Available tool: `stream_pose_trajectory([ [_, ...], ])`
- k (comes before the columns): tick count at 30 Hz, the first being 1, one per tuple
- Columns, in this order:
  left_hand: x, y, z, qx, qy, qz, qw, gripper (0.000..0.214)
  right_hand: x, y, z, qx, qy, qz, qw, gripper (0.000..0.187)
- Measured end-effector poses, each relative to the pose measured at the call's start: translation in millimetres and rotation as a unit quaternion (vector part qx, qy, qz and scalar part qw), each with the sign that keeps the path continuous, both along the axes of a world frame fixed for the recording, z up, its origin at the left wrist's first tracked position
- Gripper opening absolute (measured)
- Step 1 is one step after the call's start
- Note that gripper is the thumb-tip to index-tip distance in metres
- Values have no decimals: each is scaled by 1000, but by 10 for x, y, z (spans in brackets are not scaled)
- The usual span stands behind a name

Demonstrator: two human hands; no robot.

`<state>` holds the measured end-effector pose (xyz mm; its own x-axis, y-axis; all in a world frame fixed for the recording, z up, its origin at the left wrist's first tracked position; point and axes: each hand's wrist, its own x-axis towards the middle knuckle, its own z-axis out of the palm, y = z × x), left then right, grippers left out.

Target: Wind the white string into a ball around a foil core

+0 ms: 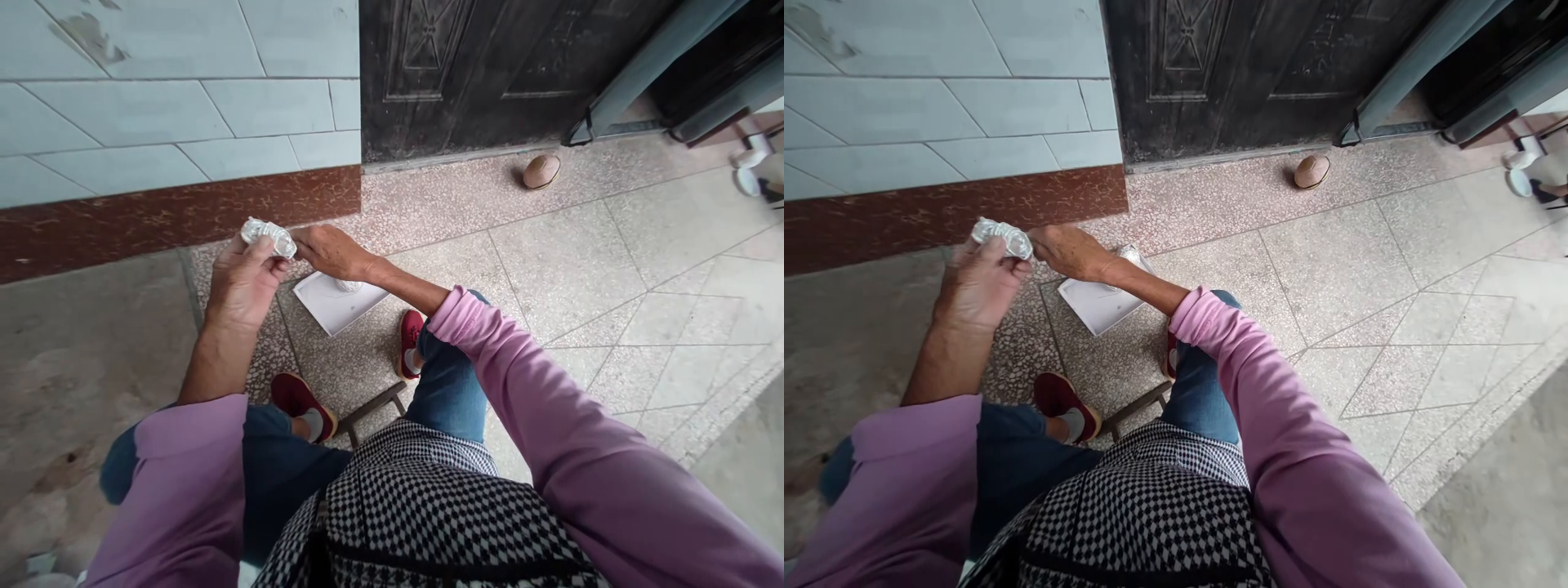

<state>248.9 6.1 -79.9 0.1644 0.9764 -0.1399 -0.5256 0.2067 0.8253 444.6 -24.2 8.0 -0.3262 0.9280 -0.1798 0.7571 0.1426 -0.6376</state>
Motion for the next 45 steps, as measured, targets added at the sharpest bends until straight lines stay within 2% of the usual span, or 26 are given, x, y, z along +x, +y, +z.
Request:
stream_pose_trajectory([
  [3, -43, 60, -49, 12, 17, 39, 999, 66, -126, -166, 58, -54, -66, 70, 994, 36],
  [6, -69, 104, -75, 22, 97, 68, 993, 63, -174, -254, 75, -56, -12, 114, 992, 32],
  [8, -77, 96, -59, 32, 173, 51, 983, 60, -110, -217, 68, -28, 47, 115, 992, 32],
  [10, -81, 51, -8, 31, 204, 10, 978, 57, 27, -119, 63, 15, 90, 92, 992, 37],
  [14, -87, -100, 165, 13, 124, -68, 990, 57, 327, 74, 70, 78, 106, 9, 991, 43],
  [18, -52, -194, 291, 11, 64, -96, 993, 54, 344, 98, 54, 72, 65, 1, 995, 39],
  [20, -25, -183, 304, 16, 52, -77, 996, 52, 243, 62, 36, 44, 35, 25, 998, 42],
  [23, -18, -104, 260, 23, 58, -14, 998, 52, 58, -19, 3, -2, -37, 46, 998, 39],
  [26, -66, -4, 165, 37, 114, 34, 992, 51, -56, -81, -40, -17, -80, 71, 994, 38],
  [29, -115, 46, 81, 61, 215, 62, 973, 48, -44, -78, -88, 1, -28, 117, 993, 37],
  [31, -121, 37, 65, 62, 245, 55, 966, 44, 24, -42, -106, 17, 33, 132, 991, 33],
  [33, -106, 1, 92, 55, 230, 25, 971, 38, 119, 7, -104, 36, 91, 121, 988, 35],
  [36, -75, -72, 187, 46, 179, -18, 983, 34, 265, 88, -84, 73, 128, 59, 987, 59],
  [38, -57, -116, 259, 33, 147, -54, 987, 37, 335, 151, -90, 99, 144, 29, 984, 69],
  [41, -32, -166, 335, -5, 100, -102, 990, 44, 362, 252, -148, 130, 179, 22, 975, 77],
  [45, -26, -167, 340, -37, 32, -78, 996, 50, 246, 302, -229, 126, 199, 11, 972, 83],
])
